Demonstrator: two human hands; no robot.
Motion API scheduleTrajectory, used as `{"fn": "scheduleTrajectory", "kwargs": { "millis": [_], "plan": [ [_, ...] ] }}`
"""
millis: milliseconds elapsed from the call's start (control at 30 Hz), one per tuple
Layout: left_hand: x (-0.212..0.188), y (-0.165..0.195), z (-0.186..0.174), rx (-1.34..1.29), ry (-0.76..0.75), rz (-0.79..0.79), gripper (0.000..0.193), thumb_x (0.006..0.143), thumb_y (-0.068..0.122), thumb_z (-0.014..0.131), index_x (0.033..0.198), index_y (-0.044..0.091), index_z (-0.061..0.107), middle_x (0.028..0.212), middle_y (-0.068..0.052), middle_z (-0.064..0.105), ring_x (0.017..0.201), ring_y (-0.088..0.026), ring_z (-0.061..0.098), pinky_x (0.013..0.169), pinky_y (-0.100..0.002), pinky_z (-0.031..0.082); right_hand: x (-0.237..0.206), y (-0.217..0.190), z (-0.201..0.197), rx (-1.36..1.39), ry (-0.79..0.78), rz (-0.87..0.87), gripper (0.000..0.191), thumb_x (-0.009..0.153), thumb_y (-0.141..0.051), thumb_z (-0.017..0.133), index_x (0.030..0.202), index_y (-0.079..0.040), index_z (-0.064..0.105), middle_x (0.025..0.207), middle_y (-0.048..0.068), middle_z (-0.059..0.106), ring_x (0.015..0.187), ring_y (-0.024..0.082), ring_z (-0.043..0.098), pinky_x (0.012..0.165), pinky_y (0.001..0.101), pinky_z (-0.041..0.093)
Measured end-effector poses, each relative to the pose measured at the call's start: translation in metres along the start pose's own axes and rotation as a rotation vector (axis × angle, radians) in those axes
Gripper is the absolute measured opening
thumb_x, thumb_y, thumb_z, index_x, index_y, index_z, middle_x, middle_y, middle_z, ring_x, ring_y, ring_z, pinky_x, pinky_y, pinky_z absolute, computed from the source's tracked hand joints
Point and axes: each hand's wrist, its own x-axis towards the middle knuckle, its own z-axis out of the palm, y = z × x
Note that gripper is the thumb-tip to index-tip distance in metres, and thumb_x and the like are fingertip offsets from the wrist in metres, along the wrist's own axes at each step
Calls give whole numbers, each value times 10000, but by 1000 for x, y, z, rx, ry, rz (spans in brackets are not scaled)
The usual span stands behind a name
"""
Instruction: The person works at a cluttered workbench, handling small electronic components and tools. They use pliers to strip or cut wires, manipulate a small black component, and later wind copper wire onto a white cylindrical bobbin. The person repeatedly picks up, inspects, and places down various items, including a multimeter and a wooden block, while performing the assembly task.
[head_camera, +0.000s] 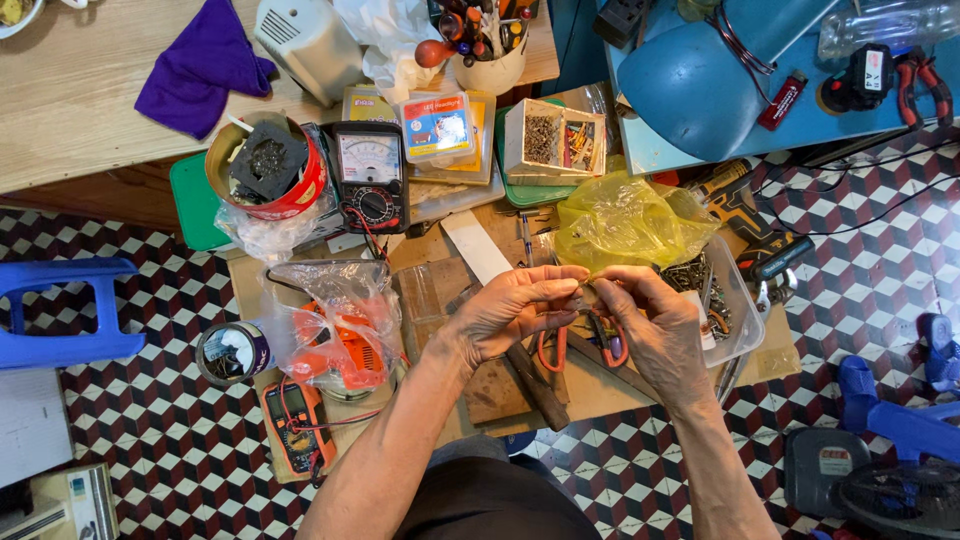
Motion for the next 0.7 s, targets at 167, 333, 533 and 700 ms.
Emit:
{"fn": "scheduleTrajectory", "kwargs": {
  "millis": [167,333,533,700],
  "plan": [
    [-2,3,2,-6,4,-29,335,944,226,716,1218,35,682,1046,-56,705,981,-126,695,906,-281,612,2,1,-1,15,-2,14,206,1004,-173,648,1153,-41,704,882,27,727,786,60,666,689,210,572],
    [1,-2,1,90,53,-14,337,927,251,758,1173,28,700,1024,-43,702,944,-126,699,871,-272,609,0,-1,-1,-27,-74,-21,236,990,-169,650,1185,-46,701,875,38,706,792,65,648,685,216,558],
    [7,-7,6,393,214,166,308,942,250,724,1153,27,731,995,-84,746,887,-148,703,821,-278,601,-1,-5,6,-171,38,-128,184,986,-168,652,1078,-19,708,827,-8,728,728,43,684,623,204,562],
    [-10,-24,28,839,322,511,273,985,262,662,1124,34,714,1028,-71,757,939,-166,726,838,-302,608,2,5,13,92,212,166,168,1003,-162,669,1031,-1,710,757,8,661,636,46,582,545,191,463]
  ]
}}
